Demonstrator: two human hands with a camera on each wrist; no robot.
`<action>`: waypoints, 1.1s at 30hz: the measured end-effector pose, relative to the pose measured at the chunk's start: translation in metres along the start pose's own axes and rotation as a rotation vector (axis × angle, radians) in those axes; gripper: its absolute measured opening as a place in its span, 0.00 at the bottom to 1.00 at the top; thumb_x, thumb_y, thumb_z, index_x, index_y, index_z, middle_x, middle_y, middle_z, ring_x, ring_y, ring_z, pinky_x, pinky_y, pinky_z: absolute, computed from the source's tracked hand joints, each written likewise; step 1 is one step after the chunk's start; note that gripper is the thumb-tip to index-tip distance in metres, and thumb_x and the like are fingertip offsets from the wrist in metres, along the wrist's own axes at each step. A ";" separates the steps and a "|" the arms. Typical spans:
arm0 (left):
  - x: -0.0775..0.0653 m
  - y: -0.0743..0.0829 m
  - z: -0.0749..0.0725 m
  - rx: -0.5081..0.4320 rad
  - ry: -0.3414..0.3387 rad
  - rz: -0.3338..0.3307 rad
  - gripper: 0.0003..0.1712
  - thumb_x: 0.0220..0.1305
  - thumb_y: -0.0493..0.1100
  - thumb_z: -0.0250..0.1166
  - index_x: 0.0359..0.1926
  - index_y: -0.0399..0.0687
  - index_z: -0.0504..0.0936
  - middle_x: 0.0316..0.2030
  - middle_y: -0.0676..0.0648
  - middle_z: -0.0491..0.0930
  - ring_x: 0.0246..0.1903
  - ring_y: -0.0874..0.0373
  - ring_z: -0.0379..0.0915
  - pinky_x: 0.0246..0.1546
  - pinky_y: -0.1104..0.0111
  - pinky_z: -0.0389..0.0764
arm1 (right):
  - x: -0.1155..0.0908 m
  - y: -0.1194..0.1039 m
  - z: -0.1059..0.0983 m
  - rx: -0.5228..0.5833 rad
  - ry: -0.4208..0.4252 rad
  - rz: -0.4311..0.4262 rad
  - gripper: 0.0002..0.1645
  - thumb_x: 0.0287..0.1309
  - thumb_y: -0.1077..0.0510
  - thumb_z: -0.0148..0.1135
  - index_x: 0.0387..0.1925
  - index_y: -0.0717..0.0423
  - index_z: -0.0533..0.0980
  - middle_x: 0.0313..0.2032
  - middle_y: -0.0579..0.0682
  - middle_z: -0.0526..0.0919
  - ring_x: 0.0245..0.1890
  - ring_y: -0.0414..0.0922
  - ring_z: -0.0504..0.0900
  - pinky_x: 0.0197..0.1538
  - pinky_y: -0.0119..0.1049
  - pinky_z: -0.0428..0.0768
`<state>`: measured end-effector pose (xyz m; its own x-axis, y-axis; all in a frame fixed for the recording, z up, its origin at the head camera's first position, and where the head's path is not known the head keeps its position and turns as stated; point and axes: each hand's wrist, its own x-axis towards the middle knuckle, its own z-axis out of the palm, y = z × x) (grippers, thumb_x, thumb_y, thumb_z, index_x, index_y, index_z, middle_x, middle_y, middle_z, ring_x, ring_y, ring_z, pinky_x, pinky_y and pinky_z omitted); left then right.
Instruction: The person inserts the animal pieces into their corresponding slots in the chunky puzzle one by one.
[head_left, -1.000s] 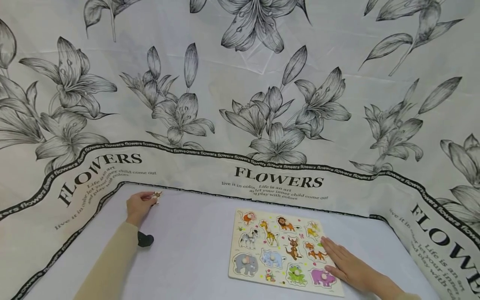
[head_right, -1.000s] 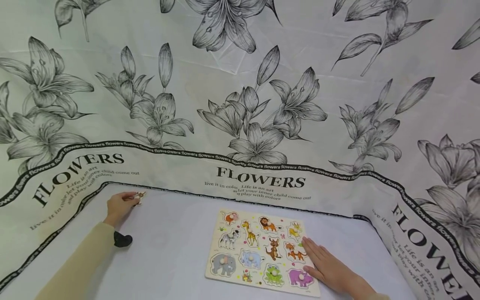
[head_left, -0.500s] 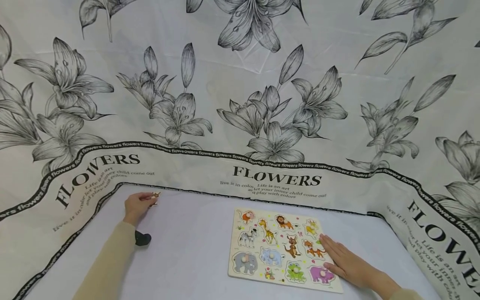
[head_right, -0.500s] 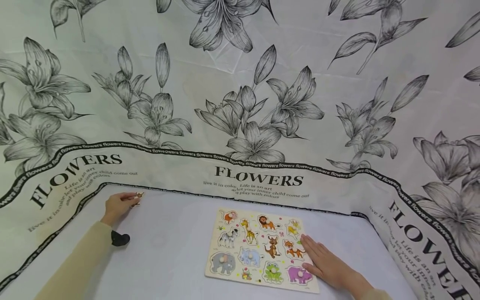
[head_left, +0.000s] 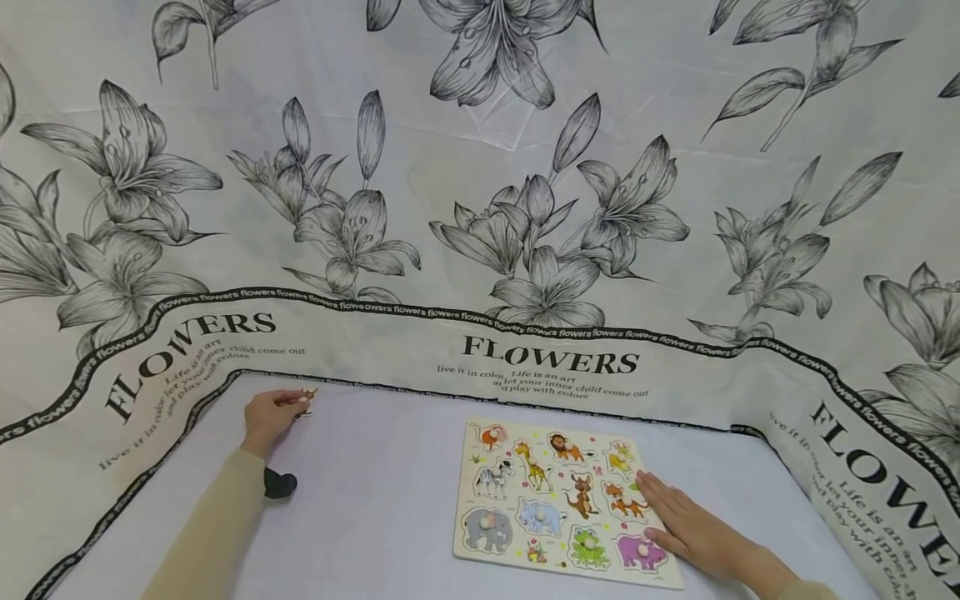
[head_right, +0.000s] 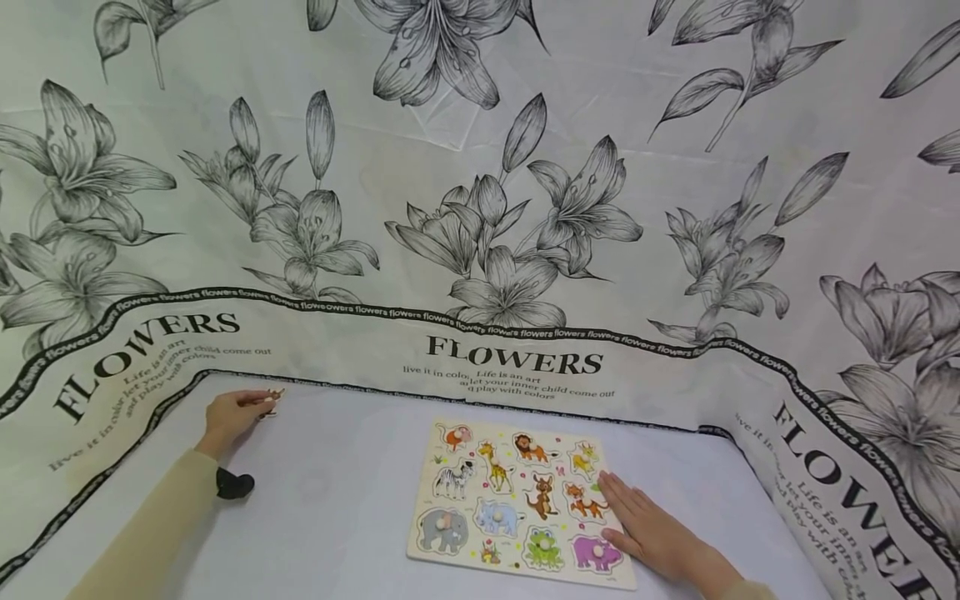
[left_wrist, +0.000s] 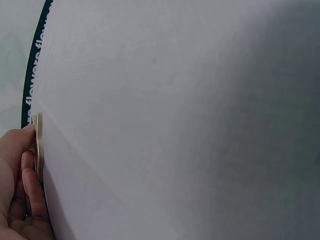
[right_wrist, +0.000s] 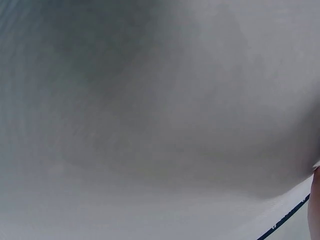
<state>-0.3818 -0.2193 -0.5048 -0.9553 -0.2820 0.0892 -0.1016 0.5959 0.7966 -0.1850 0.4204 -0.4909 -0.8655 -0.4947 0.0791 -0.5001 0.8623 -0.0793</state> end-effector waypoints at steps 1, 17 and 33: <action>0.000 0.000 0.000 -0.004 0.005 0.003 0.18 0.59 0.40 0.67 0.47 0.32 0.83 0.38 0.36 0.85 0.35 0.51 0.79 0.29 0.75 0.70 | 0.000 0.000 0.000 -0.001 -0.007 0.002 0.41 0.70 0.42 0.47 0.72 0.63 0.52 0.69 0.67 0.60 0.67 0.18 0.22 0.62 0.11 0.23; -0.008 -0.007 -0.012 0.037 0.007 0.052 0.17 0.58 0.43 0.67 0.44 0.34 0.84 0.42 0.34 0.84 0.46 0.38 0.78 0.46 0.55 0.73 | 0.004 -0.001 0.006 0.019 -0.005 -0.027 0.41 0.70 0.42 0.47 0.72 0.63 0.52 0.69 0.67 0.59 0.68 0.18 0.23 0.62 0.11 0.23; -0.007 0.014 -0.007 0.044 0.019 0.082 0.15 0.57 0.42 0.68 0.43 0.36 0.85 0.39 0.36 0.86 0.41 0.43 0.80 0.34 0.68 0.72 | 0.000 0.000 -0.001 0.021 -0.018 -0.001 0.41 0.70 0.42 0.46 0.72 0.62 0.51 0.70 0.66 0.59 0.67 0.18 0.22 0.62 0.11 0.22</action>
<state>-0.3748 -0.2145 -0.4896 -0.9554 -0.2449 0.1647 -0.0357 0.6498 0.7593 -0.1847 0.4203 -0.4898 -0.8653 -0.4974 0.0610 -0.5012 0.8595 -0.1004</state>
